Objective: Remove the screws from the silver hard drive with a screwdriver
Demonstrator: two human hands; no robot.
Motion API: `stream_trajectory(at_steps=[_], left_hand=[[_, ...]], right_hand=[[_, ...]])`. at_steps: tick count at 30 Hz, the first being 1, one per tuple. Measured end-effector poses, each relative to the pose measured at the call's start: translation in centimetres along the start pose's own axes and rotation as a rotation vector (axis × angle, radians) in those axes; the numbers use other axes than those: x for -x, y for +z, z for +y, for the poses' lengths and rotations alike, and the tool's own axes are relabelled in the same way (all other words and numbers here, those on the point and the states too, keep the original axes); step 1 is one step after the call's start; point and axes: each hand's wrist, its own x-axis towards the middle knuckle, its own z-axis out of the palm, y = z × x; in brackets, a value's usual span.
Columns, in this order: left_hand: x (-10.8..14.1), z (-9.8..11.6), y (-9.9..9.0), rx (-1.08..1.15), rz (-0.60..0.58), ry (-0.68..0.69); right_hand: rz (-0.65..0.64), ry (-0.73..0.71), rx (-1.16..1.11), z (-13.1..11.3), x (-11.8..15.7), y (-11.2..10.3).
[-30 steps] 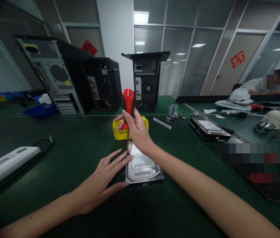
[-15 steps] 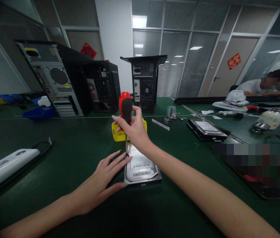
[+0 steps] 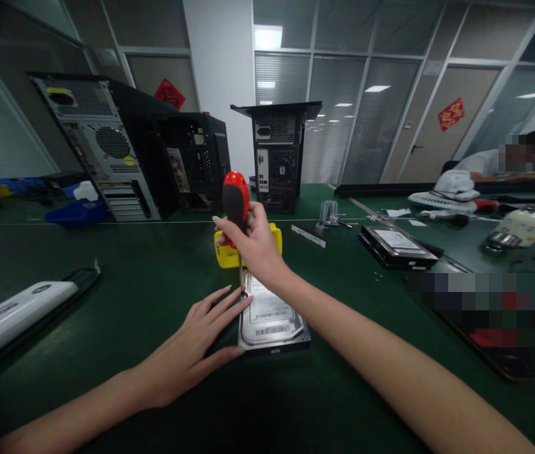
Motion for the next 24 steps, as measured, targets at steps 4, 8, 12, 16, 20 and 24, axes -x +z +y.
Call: stream_trajectory(at_steps=[4,8,12,16,20,24], left_hand=[[0.00,0.14,-0.09,-0.007,-0.005,-0.009],[0.00,0.20,-0.12,-0.005,-0.009,-0.014],[0.01,0.23,-0.22,0.007,-0.017,-0.020],[0.02,0.24,-0.28,0.003,-0.015,-0.016],[-0.01,0.01,0.07,-0.002,-0.002,0.005],[-0.01,-0.40,0.53,-0.009,0.039,0.039]], right_hand=[[0.007,-0.002,0.043,-0.37,0.18,-0.09],[-0.060,-0.026,0.011,-0.17,-0.03,-0.26],[-0.127,-0.025,-0.060,-0.05,-0.30,-0.37],[-0.105,-0.037,-0.025,-0.39,-0.23,-0.32],[-0.054,-0.051,-0.005,-0.54,-0.15,-0.23],[-0.059,-0.056,-0.011,-0.33,-0.24,-0.20]])
